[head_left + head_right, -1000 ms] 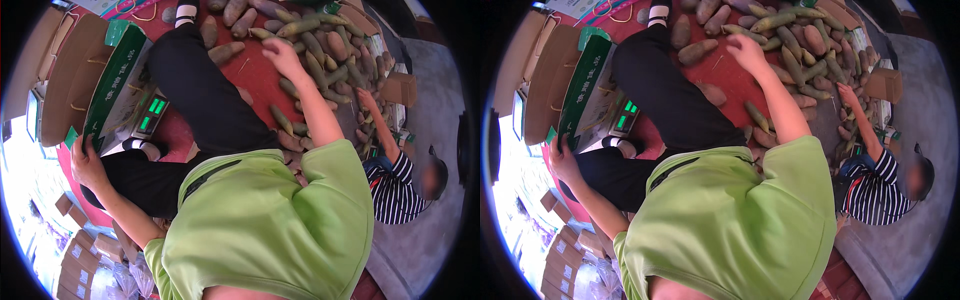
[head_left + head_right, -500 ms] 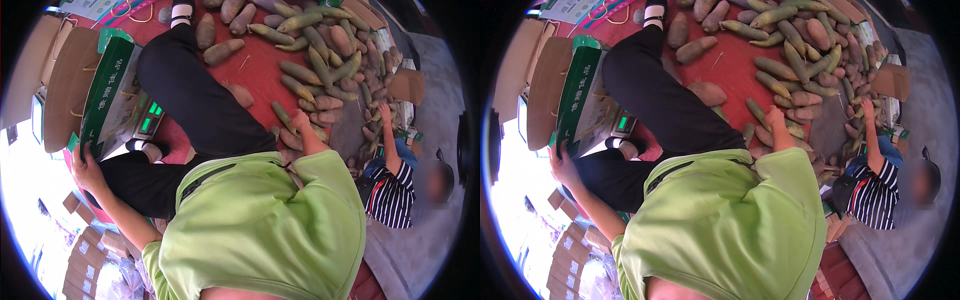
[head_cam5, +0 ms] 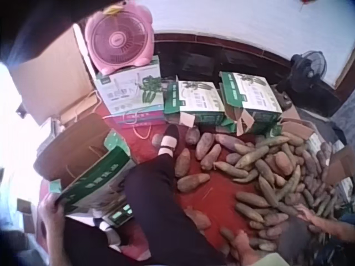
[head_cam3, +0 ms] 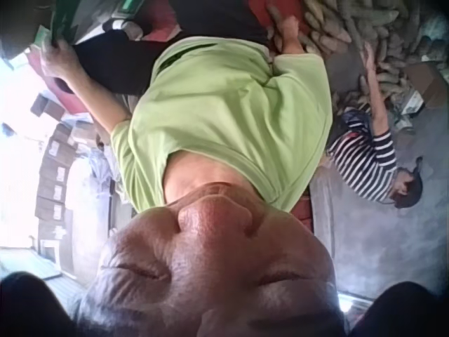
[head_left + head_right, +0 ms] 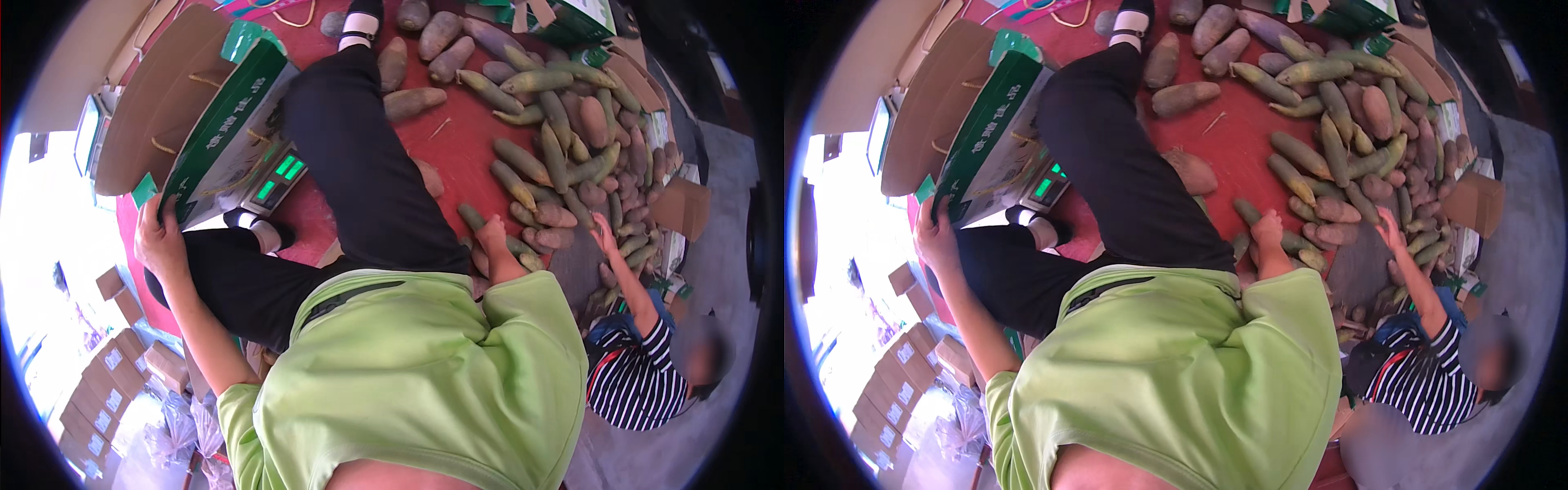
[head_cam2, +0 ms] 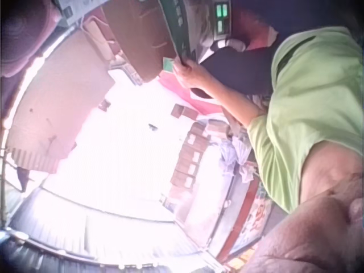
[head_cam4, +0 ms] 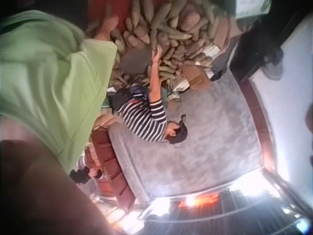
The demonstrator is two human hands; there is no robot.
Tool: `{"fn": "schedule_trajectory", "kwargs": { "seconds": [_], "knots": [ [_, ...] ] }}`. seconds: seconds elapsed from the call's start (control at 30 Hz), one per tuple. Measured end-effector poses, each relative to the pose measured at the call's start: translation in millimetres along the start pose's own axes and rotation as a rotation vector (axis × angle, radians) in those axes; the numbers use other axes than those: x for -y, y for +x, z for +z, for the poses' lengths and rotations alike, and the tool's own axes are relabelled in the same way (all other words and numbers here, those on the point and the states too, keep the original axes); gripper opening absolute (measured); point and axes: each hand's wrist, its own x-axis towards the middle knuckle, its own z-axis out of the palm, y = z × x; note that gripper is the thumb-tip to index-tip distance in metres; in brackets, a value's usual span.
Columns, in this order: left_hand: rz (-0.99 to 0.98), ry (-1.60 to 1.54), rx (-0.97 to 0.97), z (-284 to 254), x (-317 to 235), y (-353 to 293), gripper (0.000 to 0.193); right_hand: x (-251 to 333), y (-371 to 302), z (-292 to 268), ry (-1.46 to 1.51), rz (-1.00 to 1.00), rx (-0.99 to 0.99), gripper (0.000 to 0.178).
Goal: Sort and pack produce into boxes while weighing them.
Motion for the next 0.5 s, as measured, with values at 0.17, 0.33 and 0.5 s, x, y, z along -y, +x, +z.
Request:
{"fn": "schedule_trajectory", "kwargs": {
  "seconds": [0.17,0.33,0.5],
  "knots": [
    [0.037,-0.004,-0.001,-5,-13,2,0.010,2,-14,-5,-0.014,-0.076,0.097,0.056],
    [0.022,-0.021,-0.019,-7,-18,3,0.010,0,8,-1,0.088,-0.120,0.043,0.063],
    [0.016,0.004,-0.034,-9,-17,2,0.008,47,19,-52,0.612,-0.289,-0.003,0.050]
  ]
}}
